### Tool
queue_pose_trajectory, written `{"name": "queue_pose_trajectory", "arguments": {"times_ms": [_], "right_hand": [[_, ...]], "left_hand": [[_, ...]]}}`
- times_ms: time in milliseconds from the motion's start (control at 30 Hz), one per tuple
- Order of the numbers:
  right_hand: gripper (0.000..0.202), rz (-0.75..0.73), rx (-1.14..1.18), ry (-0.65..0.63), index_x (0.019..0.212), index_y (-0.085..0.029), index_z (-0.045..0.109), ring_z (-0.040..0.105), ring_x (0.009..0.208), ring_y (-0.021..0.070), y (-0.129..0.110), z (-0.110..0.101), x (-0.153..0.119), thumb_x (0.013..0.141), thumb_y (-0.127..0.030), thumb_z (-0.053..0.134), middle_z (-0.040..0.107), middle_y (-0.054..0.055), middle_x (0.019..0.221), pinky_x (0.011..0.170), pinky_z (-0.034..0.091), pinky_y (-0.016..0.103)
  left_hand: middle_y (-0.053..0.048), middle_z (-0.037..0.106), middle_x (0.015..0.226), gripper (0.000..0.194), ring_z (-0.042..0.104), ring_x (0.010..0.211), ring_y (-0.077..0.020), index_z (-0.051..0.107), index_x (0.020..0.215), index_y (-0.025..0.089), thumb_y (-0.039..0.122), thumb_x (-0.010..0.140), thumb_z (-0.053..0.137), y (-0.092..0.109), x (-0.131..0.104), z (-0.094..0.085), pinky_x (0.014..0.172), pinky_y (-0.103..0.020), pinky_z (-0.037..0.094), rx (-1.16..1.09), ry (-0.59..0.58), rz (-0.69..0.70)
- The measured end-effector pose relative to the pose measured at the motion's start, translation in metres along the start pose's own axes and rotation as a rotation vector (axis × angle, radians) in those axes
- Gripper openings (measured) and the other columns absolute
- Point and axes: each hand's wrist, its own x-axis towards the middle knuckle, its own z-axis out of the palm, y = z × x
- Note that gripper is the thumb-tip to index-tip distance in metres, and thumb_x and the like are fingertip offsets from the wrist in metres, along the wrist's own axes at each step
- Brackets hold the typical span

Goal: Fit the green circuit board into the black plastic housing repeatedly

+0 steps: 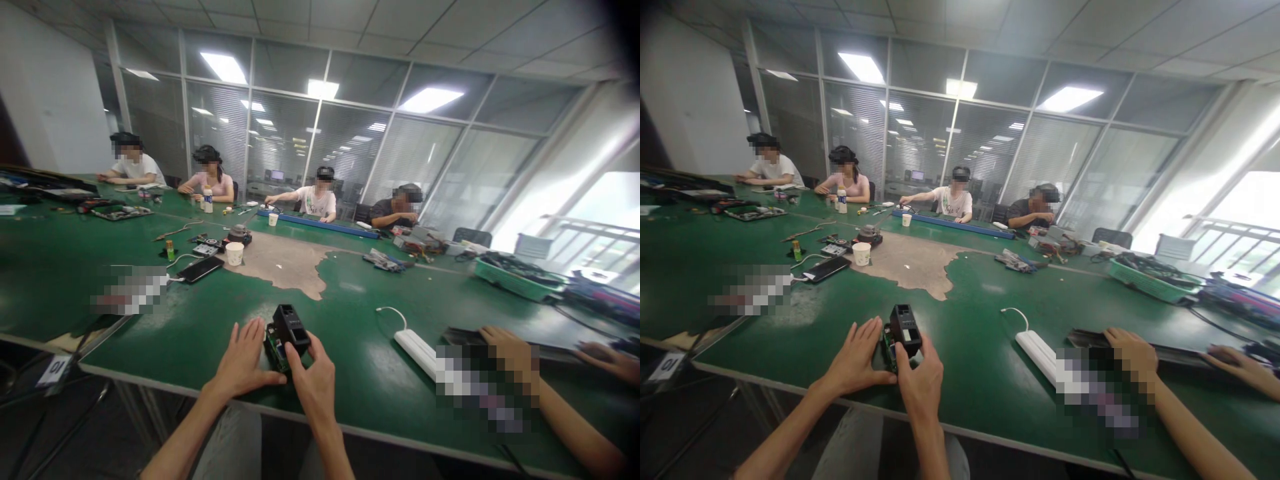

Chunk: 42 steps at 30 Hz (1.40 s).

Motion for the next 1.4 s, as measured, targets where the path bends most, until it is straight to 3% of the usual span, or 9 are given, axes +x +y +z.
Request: {"name": "queue_pose_trajectory", "arguments": {"times_ms": [133, 333, 633, 767, 967, 1200, 1400], "right_hand": [[0.038, -0.046, -0.072, -0.072, 0.113, -0.02, 0.064, 0.065, 0.099, 0.0213, -0.014, 0.006, 0.001, 0.083, -0.041, 0.059, 0.07, 0.007, 0.106, 0.088, 0.049, 0.031], [0.039, -0.051, -0.179, -0.123, 0.117, -0.018, 0.061, 0.065, 0.099, 0.0234, -0.011, 0.004, 0.001, 0.082, -0.037, 0.057, 0.069, 0.008, 0.107, 0.088, 0.048, 0.034], [0.04, -0.067, -0.278, -0.091, 0.116, -0.019, 0.062, 0.063, 0.101, 0.025, -0.005, 0.002, -0.007, 0.079, -0.033, 0.062, 0.068, 0.009, 0.106, 0.089, 0.047, 0.036], [0.038, -0.099, -0.269, -0.092, 0.115, -0.019, 0.063, 0.062, 0.102, 0.0252, 0.003, 0.004, -0.011, 0.077, -0.03, 0.063, 0.068, 0.009, 0.107, 0.092, 0.047, 0.038], [0.072, -0.117, -0.283, -0.004, 0.134, -0.013, 0.049, 0.055, 0.117, 0.0306, 0.019, 0.012, -0.019, 0.07, -0.033, 0.073, 0.06, 0.016, 0.126, 0.1, 0.043, 0.044], [0.046, -0.052, -0.135, 0.054, 0.121, -0.019, 0.06, 0.063, 0.1, 0.0239, 0.008, 0.014, -0.018, 0.077, -0.03, 0.067, 0.068, 0.008, 0.108, 0.09, 0.049, 0.038], [0.045, -0.032, 0.016, 0.161, 0.125, -0.019, 0.057, 0.061, 0.109, 0.0219, -0.003, -0.002, 0.004, 0.085, -0.039, 0.059, 0.065, 0.009, 0.119, 0.094, 0.046, 0.034]], "left_hand": [[-0.021, 0.025, 0.154, 0.121, 0.02, 0.143, -0.0358, 0.019, 0.15, 0.011, 0.085, 0.06, 0.052, -0.002, 0.0, 0.003, 0.116, -0.059, 0.008, 0.006, 0.014, 0.011], [-0.023, 0.023, 0.154, 0.12, 0.019, 0.144, -0.0366, 0.02, 0.149, 0.006, 0.081, 0.061, 0.054, -0.002, 0.001, 0.005, 0.116, -0.058, 0.01, 0.03, 0.021, -0.008], [-0.022, 0.007, 0.158, 0.114, 0.012, 0.145, -0.0352, 0.01, 0.151, 0.009, 0.069, 0.068, 0.058, -0.002, 0.001, 0.012, 0.116, -0.056, 0.013, 0.026, 0.119, -0.005], [-0.021, 0.009, 0.158, 0.106, 0.016, 0.145, -0.0354, 0.012, 0.151, 0.01, 0.065, 0.072, 0.057, -0.004, 0.002, 0.016, 0.115, -0.058, 0.016, 0.031, 0.157, 0.044], [-0.022, 0.011, 0.158, 0.109, 0.018, 0.144, -0.0356, 0.002, 0.151, 0.01, 0.058, 0.073, 0.059, -0.007, 0.003, 0.025, 0.114, -0.057, 0.021, 0.03, 0.215, 0.062], [-0.023, 0.014, 0.157, 0.107, 0.022, 0.143, -0.0352, 0.005, 0.151, 0.011, 0.061, 0.073, 0.06, -0.011, 0.004, 0.031, 0.114, -0.056, 0.021, 0.028, 0.241, 0.054], [-0.023, 0.013, 0.157, 0.117, 0.019, 0.144, -0.0362, 0.012, 0.15, 0.011, 0.075, 0.066, 0.06, -0.011, 0.003, 0.028, 0.114, -0.057, 0.018, 0.016, 0.215, 0.031]]}}
